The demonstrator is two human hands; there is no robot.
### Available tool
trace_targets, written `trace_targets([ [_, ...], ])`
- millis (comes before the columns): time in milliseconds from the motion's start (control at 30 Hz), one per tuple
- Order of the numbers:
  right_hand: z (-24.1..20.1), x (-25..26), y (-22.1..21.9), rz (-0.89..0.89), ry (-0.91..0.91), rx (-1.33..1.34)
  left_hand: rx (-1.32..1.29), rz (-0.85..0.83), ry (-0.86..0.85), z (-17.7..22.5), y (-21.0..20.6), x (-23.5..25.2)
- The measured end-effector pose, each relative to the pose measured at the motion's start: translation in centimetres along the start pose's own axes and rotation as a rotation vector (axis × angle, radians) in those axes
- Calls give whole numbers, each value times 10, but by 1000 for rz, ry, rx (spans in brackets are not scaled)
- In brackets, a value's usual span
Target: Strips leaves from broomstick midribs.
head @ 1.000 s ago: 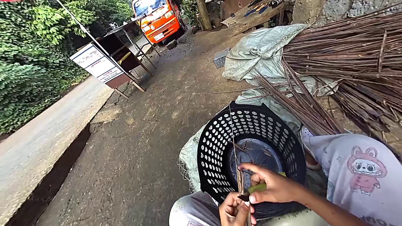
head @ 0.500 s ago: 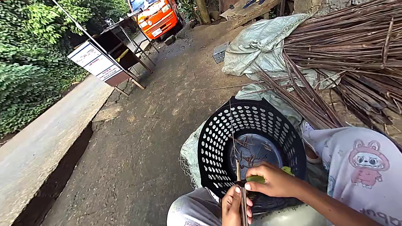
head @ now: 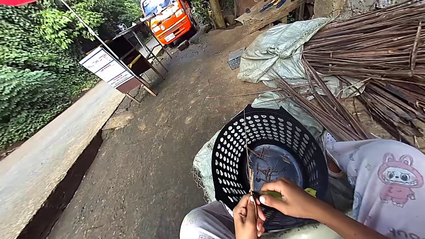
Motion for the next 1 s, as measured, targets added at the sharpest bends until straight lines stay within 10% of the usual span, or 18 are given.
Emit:
trace_targets([
  [400,5,-2,-1,68,-47,19,583,29,-293,10,-11,-5],
  [700,5,-6,6,71,-21,-12,203,-11,-73,-6,-8,-5],
  [1000,-11,-17,12,587,251,-388,351,10,-138,-3,-9,-3],
])
Point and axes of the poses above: each hand's wrist, its own x-axis towards the middle knuckle, its own y-axis out of the back of the hand, z = x × y, the point moved 8 cm from there along x, towards the middle knuckle, and after that the axes turned 7 degrees about z, right-handed, at the moved point
